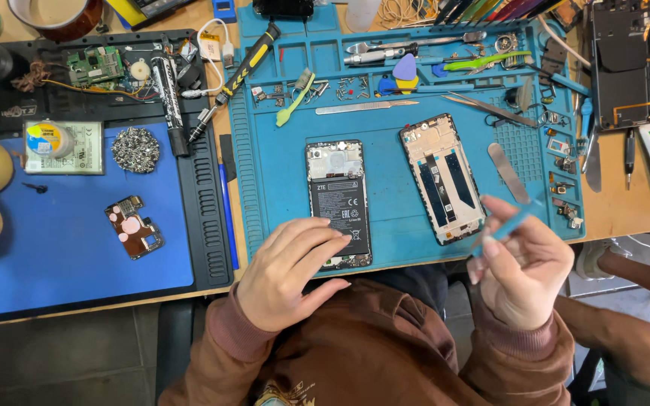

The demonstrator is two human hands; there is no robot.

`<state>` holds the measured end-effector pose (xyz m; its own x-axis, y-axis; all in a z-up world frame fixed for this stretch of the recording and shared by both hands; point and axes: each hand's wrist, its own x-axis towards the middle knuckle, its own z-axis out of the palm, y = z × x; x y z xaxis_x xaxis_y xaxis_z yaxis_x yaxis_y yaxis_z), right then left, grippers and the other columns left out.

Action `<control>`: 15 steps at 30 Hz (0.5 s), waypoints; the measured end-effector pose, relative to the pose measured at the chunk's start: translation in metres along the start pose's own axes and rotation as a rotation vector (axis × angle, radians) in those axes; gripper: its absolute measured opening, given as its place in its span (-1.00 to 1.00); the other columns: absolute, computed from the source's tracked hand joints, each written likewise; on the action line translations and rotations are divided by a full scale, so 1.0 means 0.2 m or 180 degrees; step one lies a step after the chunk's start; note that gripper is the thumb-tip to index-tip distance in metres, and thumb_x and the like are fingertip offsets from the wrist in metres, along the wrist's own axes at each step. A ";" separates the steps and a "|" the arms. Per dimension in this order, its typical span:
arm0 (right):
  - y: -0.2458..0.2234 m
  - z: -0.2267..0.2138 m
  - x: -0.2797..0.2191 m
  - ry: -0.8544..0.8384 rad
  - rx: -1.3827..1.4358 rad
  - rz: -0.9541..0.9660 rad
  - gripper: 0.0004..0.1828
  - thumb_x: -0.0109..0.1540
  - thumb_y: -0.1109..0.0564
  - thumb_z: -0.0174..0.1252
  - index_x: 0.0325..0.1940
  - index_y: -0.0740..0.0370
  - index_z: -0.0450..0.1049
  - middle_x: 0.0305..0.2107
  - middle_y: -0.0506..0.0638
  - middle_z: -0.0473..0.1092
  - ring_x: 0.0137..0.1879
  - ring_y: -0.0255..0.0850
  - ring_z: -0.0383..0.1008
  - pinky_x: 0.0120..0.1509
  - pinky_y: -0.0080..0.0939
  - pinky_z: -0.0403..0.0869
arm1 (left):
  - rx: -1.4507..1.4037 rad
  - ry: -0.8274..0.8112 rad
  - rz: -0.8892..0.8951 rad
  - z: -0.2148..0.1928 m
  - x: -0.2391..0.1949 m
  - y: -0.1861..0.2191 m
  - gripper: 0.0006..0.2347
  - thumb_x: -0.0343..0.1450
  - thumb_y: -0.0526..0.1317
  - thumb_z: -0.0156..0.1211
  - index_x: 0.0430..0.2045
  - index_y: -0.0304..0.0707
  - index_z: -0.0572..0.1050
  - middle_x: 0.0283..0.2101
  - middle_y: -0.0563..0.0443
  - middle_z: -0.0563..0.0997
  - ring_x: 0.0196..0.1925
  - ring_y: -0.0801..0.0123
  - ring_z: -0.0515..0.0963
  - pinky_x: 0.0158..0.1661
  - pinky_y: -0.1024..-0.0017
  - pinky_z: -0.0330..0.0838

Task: The person works on a disassembled smartphone, using a screwdriver to remove screws from the battery area and a metal spudger to pry and lift internal components. The person handles the phone chassis and battery, placing removed parts on the workbench.

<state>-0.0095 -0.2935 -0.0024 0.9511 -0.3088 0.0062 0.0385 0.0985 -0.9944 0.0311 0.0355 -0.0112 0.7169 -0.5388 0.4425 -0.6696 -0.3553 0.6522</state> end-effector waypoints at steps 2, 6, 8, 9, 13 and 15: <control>0.20 -0.10 -0.01 -0.0107 0.0516 -0.0156 -0.64 0.31 0.35 0.23 0.20 0.49 0.55 -0.38 0.07 0.48 -0.53 -0.30 0.51 -0.54 -0.36 0.60 | 0.0063 0.0201 0.0073 0.07 -0.01 -0.03 -0.59 0.52 -0.12 0.48 0.17 -0.43 0.60 0.16 -0.22 0.68 0.31 -0.19 0.64 0.31 -0.11 0.55; 0.45 -0.15 -0.14 -0.0211 0.1085 -0.0285 -0.87 0.30 0.40 0.22 -0.07 0.52 0.58 -0.43 0.28 0.47 -0.45 -0.03 0.66 -0.38 -0.08 0.77 | 0.0300 0.0408 0.0207 0.11 -0.01 -0.04 -0.59 0.54 -0.11 0.40 0.20 -0.43 0.62 0.27 -0.23 0.70 0.37 -0.19 0.66 0.38 -0.14 0.49; 0.39 -0.07 -0.21 -0.0288 0.0949 -0.0127 -0.87 0.35 0.34 0.25 -0.03 0.44 0.60 -0.39 0.26 0.50 -0.43 0.01 0.66 -0.35 -0.10 0.74 | 0.0358 0.0129 0.0194 0.08 -0.01 -0.04 -0.59 0.56 -0.14 0.45 0.23 -0.45 0.59 0.32 -0.27 0.66 0.42 -0.21 0.61 0.43 -0.19 0.47; 0.36 -0.03 -0.24 -0.0354 0.0804 0.0014 -0.87 0.40 0.27 0.27 0.02 0.36 0.62 -0.35 0.24 0.54 -0.40 0.05 0.65 -0.32 -0.13 0.71 | 0.0402 -0.0149 0.0196 0.07 -0.02 -0.04 -0.58 0.57 -0.18 0.49 0.26 -0.47 0.57 0.37 -0.30 0.61 0.48 -0.23 0.56 0.48 -0.24 0.45; 0.39 -0.03 -0.32 -0.0375 0.0524 0.0350 -0.74 0.38 0.20 0.32 0.09 0.45 0.64 -0.28 0.33 0.61 -0.27 0.16 0.73 -0.16 -0.03 0.80 | 0.0480 -0.0232 0.0181 0.07 -0.01 -0.03 -0.60 0.59 -0.18 0.44 0.26 -0.48 0.57 0.41 -0.29 0.59 0.51 -0.22 0.53 0.49 -0.22 0.43; 0.38 0.00 -0.35 -0.0445 0.0332 0.0338 -0.77 0.37 0.24 0.31 0.07 0.43 0.65 -0.25 0.35 0.64 -0.23 0.15 0.77 -0.21 -0.07 0.82 | 0.0491 -0.0210 0.0193 0.07 -0.01 -0.03 -0.63 0.62 -0.18 0.40 0.26 -0.45 0.57 0.40 -0.28 0.60 0.50 -0.23 0.54 0.48 -0.23 0.44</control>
<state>-0.0739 -0.2653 -0.0778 0.9845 -0.1580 -0.0762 -0.0396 0.2231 -0.9740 0.0311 0.0277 -0.0235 0.6633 -0.6099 0.4336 -0.7368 -0.4308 0.5211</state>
